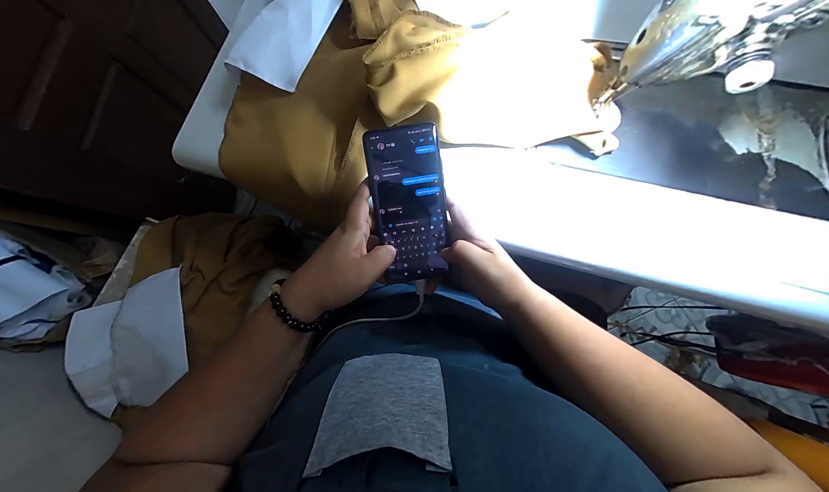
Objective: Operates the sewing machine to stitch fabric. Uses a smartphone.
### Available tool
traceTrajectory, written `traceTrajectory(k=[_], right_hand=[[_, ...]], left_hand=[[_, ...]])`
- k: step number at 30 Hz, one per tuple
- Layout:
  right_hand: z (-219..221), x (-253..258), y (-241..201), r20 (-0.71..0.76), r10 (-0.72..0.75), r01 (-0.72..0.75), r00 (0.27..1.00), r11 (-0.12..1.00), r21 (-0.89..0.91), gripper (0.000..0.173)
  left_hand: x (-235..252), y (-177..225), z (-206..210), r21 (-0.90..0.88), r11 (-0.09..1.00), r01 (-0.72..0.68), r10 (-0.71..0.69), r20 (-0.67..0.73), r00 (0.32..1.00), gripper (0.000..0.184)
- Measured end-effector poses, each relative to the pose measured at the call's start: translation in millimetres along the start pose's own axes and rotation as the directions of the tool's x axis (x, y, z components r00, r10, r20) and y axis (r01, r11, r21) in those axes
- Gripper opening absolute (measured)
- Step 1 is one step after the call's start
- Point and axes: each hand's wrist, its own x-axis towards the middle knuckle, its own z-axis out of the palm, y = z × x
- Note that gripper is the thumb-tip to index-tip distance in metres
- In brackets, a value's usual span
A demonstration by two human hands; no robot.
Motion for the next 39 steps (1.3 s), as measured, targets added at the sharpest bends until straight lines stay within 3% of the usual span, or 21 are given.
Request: traceTrajectory(k=[18,24,27,32,39], right_hand=[[1.0,-1.6,0.2,-0.021,0.011,-0.011,1.000,1.000,0.001,0.070],[2.7,-1.9,0.6,-0.081,0.042,-0.045,0.996,0.999,-0.030,0.052],[2.4,-2.2,-1.4,-0.053,0.047,-0.048,0.997,0.999,-0.008,0.058],[4.4,-2.0,-7.0,-0.034,0.071,-0.074,0.997,0.992,-0.101,0.086],[2.9,-0.7,-3.7,-0.030,0.043,-0.043,0.999,0.999,0.001,0.069]], left_hand=[[-0.7,0.2,0.9,-0.026,0.999,0.034,-0.034,0.013,0.999,0.089],[-0.7,-1.2,1.7,-0.006,1.000,0.022,-0.022,0.015,1.000,0.089],[-1.3,-0.3,1.7,0.000,1.000,0.019,-0.019,0.015,1.000,0.088],[-1.6,1.8,1.3,0.011,1.000,0.015,-0.016,0.006,1.000,0.088],[-1.5,0.3,0.9,-0.015,1.000,0.011,-0.011,0.006,1.000,0.092]])
